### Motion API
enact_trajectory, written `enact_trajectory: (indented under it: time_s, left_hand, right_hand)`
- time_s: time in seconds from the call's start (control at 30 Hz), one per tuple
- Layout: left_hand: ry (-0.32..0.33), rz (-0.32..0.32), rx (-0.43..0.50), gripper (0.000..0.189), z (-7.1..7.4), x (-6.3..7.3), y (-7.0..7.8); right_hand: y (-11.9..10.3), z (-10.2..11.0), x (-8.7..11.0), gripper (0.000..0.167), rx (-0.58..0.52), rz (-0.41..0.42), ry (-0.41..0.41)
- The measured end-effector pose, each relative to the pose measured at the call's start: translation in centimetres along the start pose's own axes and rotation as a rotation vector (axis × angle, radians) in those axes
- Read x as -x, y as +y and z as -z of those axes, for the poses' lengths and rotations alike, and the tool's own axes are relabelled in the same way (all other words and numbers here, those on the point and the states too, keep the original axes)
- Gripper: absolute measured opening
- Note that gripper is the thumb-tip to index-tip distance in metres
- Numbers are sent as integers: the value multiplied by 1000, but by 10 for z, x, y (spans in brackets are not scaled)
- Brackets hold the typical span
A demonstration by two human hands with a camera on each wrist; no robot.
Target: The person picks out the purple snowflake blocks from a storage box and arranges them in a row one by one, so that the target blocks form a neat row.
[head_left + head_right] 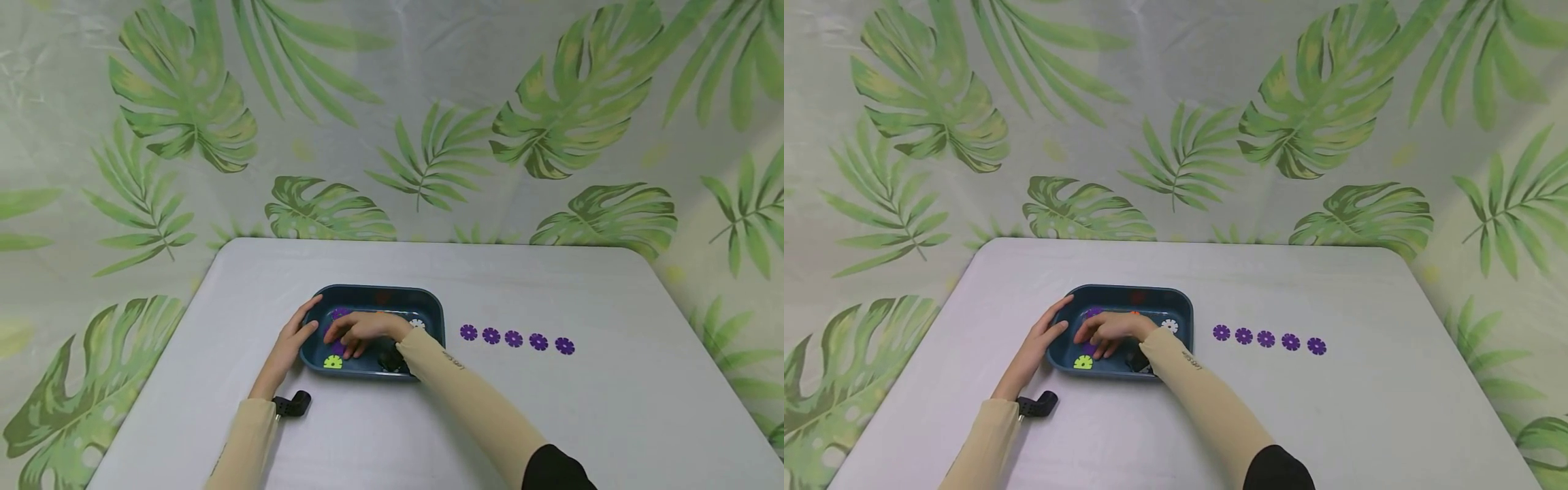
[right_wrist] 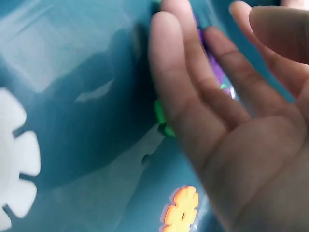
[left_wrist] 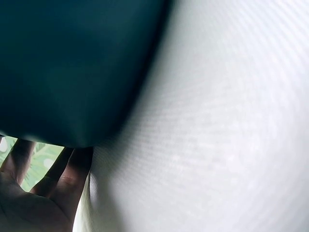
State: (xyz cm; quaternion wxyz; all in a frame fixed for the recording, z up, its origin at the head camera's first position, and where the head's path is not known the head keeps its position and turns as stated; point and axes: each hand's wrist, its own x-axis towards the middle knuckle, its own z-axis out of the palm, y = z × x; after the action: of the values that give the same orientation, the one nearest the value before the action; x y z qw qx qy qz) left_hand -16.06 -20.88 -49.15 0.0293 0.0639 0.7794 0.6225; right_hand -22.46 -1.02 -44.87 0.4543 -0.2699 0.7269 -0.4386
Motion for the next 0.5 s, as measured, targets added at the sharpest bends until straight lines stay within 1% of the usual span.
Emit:
enact_trajectory:
  time_s: [0.1, 0.33, 0.5]
  left_hand:
    - [-3, -6, 4, 47, 0, 0, 1]
    - [-4, -15, 8, 47, 0, 1, 1]
    - [-5, -17, 13, 47, 0, 2, 0]
  right_hand:
    - [1, -2, -2, 34, 10, -2, -15]
    - [0, -4, -6, 35, 32, 6, -22]
    - [-1, -6, -8, 32, 28, 6, -7]
